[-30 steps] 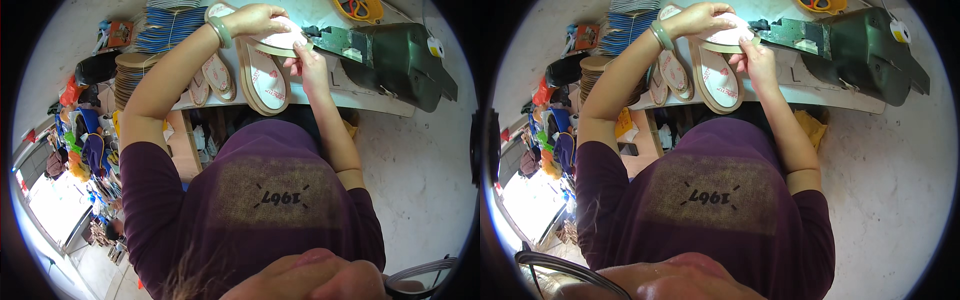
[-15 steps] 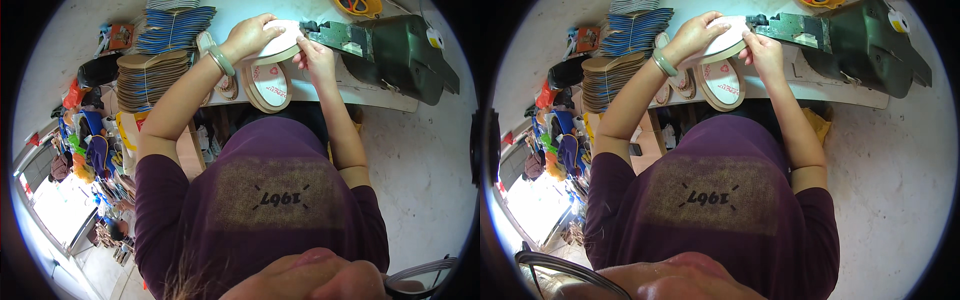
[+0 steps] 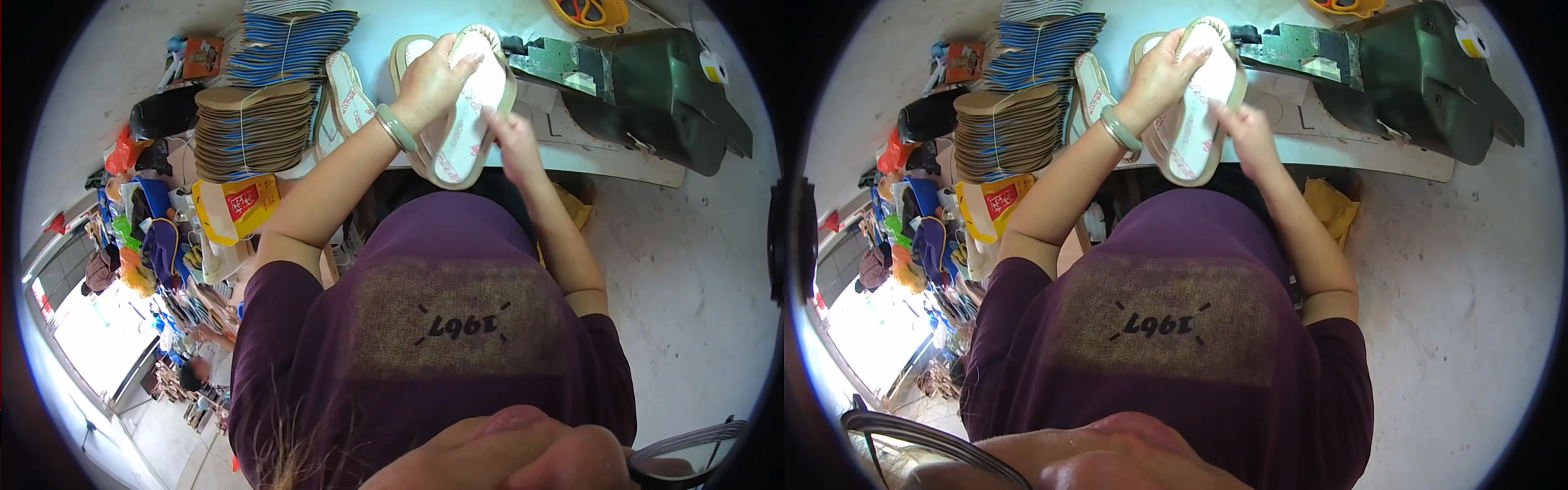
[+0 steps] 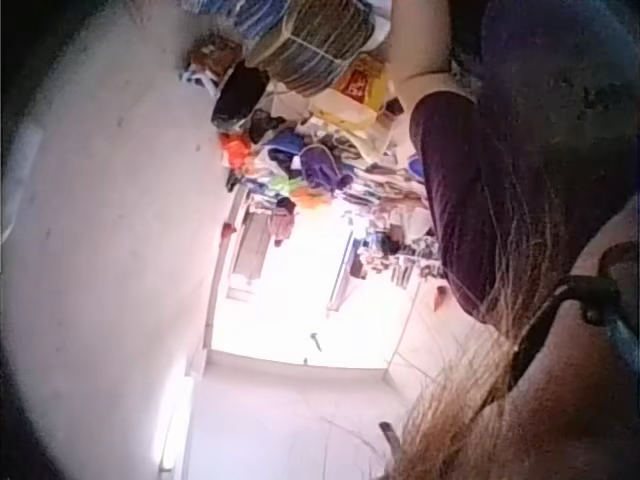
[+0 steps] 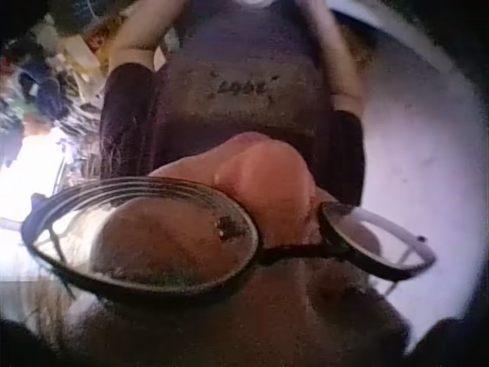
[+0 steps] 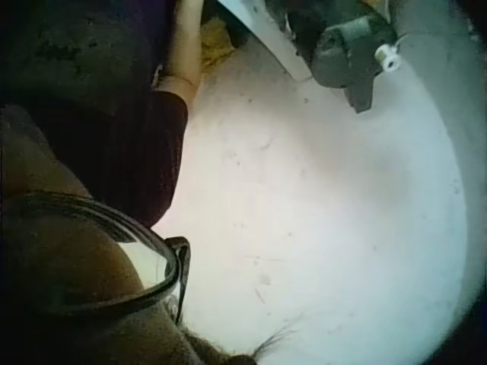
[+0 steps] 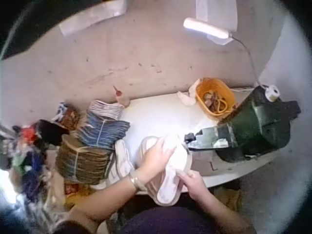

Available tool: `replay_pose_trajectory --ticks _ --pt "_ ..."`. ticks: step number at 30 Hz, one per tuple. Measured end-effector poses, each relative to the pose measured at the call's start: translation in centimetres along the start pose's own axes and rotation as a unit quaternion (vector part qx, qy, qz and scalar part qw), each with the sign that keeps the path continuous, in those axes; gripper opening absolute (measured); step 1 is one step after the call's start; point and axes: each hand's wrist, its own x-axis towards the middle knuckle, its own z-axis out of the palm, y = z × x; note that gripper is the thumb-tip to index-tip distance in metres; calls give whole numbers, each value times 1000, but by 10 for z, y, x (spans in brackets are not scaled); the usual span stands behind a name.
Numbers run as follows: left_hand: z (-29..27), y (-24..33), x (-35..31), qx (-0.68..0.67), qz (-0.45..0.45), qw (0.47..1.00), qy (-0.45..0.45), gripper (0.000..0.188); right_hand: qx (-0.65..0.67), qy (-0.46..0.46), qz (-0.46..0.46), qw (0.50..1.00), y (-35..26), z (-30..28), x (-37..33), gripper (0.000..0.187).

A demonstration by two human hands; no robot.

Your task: Stitching and finishing the edges of shoe insoles using an industrial sewing machine.

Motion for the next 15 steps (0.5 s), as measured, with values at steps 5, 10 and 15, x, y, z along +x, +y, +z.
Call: replay_pose_trajectory --ticks 5,10,15 --pt "-1 12 3 60 -26 997 36 50 218 -168 122 954 0 20 -43 54" --pt "4 8 12 41 -23 992 114 49 266 -131 141 945 -3 13 -53 45" --pt "8 17 20 24 -50 982 182 52 331 -90 96 934 -4 16 -56 28"
